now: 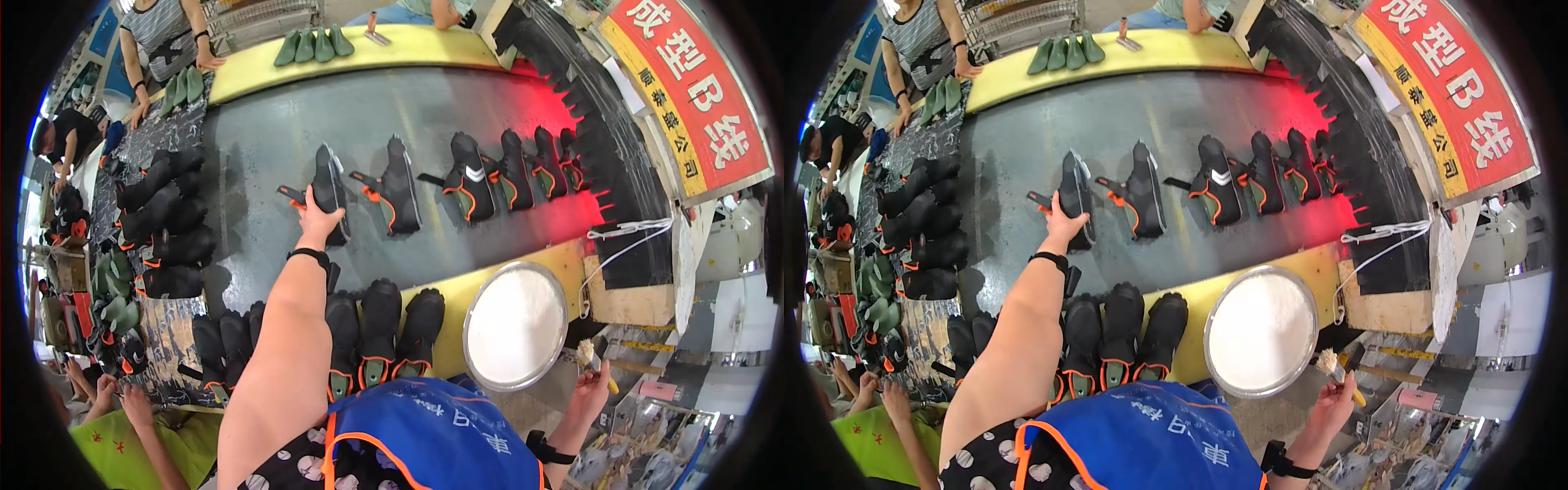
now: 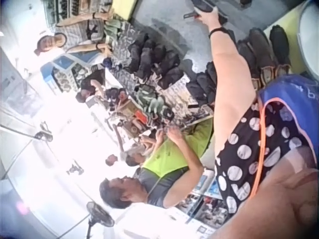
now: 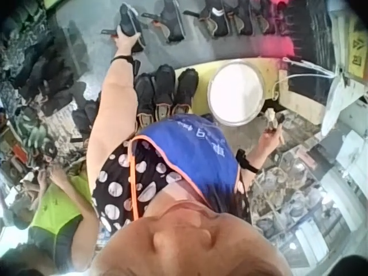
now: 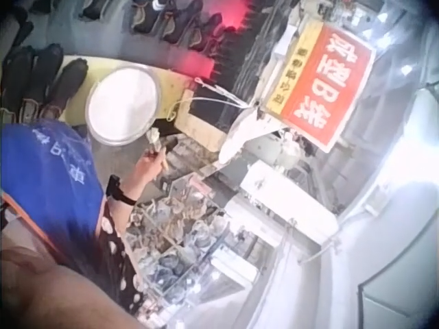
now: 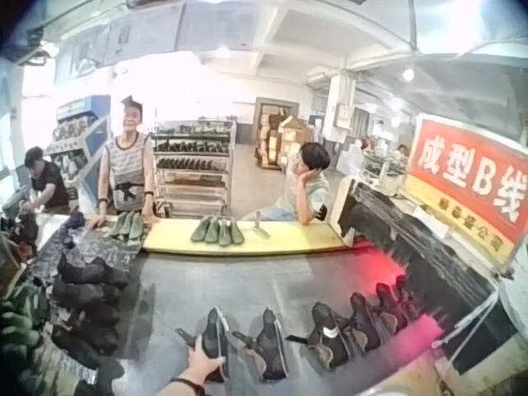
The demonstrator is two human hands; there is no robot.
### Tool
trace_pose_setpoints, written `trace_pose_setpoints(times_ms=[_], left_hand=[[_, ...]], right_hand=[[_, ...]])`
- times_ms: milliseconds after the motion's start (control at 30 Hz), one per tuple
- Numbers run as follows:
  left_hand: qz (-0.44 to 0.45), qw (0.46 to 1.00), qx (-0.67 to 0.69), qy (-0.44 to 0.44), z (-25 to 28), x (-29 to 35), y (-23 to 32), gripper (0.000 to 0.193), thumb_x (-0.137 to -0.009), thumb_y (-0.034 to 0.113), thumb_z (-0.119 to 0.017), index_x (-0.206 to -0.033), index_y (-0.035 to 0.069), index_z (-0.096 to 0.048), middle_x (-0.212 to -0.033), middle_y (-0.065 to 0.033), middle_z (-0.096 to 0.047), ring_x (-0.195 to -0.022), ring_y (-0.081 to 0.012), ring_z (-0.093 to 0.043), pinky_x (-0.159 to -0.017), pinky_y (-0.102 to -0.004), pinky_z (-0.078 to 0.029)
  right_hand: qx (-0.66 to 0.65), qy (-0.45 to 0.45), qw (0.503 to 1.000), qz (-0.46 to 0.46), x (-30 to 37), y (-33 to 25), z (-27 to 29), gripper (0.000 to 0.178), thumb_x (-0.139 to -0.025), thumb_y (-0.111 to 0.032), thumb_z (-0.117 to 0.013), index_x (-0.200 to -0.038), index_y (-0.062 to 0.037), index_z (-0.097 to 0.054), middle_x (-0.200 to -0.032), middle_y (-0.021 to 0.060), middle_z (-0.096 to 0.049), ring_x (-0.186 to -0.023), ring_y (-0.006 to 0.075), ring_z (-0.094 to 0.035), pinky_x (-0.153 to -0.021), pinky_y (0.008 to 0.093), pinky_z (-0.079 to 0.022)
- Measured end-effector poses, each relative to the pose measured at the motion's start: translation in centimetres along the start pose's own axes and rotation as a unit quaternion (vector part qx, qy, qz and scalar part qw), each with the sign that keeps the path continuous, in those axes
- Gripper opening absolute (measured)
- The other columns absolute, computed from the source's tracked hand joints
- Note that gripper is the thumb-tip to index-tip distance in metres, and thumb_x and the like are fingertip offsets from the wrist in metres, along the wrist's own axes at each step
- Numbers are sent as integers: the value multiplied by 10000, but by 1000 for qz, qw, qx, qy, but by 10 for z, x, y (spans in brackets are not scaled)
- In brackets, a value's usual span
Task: Applying industrial adhesive to shoe soles with a brush and placing them on a production line conveyor.
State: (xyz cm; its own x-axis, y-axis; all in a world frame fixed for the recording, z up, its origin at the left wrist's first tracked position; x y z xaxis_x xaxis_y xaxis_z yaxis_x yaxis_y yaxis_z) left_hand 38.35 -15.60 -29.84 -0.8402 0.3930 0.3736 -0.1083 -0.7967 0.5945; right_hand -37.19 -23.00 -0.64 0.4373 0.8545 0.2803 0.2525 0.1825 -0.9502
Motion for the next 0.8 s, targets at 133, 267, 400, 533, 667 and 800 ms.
trace_pose_setpoints(times_ms=[133, 267, 400, 533, 667, 800], left_hand=[[39, 998, -47, -21, 0, 23, 4, 1245, -674, 474, -840, -1612, 291, -41, -1519, -330, -298, -1357, -498, -405, -1125, -526, -372], [-153, 988, 2, 27, 17, 117, 59, 686, -761, 337, -785, -1345, 122, -497, -1217, -223, -550, -1097, -332, -581, -931, -432, -487], [-330, 921, 110, -175, -1, 297, 92, 162, -849, 160, -697, -881, 3, -676, -757, -114, -674, -712, -171, -657, -685, -325, -533], [-273, 860, -281, -326, -52, 397, 55, 838, -766, 583, -760, -1185, -100, -518, -820, -218, -692, -804, -367, -718, -741, -428, -584], [-231, 880, -289, -299, -71, 419, 34, 1093, -765, 574, -767, -1476, -79, -253, -1011, -226, -679, -929, -356, -712, -799, -421, -585], [-165, 927, -218, -256, -77, 418, 7, 1111, -755, 430, -829, -1556, 49, -160, -1098, -253, -634, -984, -365, -692, -851, -426, -571]], right_hand=[[-23, -23, 999, -19, -4, 16, -6, 145, -1001, -234, -655, -1017, -94, -624, -797, -27, -624, -668, 69, -538, -574, 228, -436], [-45, -78, 995, -43, -7, 36, -36, 135, -984, -211, -677, -948, -92, -623, -795, -17, -606, -684, 81, -530, -617, 238, -441], [-52, -139, 987, -59, -1, 43, -63, 157, -981, -226, -681, -952, -81, -631, -808, -8, -600, -694, 90, -528, -631, 242, -442], [-78, -169, 980, -72, -4, 42, -63, 156, -983, -219, -673, -971, -67, -640, -822, -4, -603, -695, 93, -528, -629, 240, -438], [-101, -172, 976, -88, -21, 44, -44, 164, -983, -200, -668, -986, -39, -638, -828, 3, -612, -696, 94, -530, -624, 236, -438], [-115, -226, 962, -100, -36, 47, -35, 184, -1018, -219, -621, -1003, -35, -617, -797, 7, -599, -692, 86, -529, -603, 225, -442]])
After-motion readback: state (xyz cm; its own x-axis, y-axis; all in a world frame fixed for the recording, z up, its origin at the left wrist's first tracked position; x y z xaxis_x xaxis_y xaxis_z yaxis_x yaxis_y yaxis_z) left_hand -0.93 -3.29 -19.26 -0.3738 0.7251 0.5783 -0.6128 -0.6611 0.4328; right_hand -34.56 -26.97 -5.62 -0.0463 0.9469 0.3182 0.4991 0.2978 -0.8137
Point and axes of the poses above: each hand's wrist, its own x-axis away from the middle knuckle, its own z-axis out of the back of the hand, y = z × x, the point moved 10 cm from there along -x, towards the middle knuckle
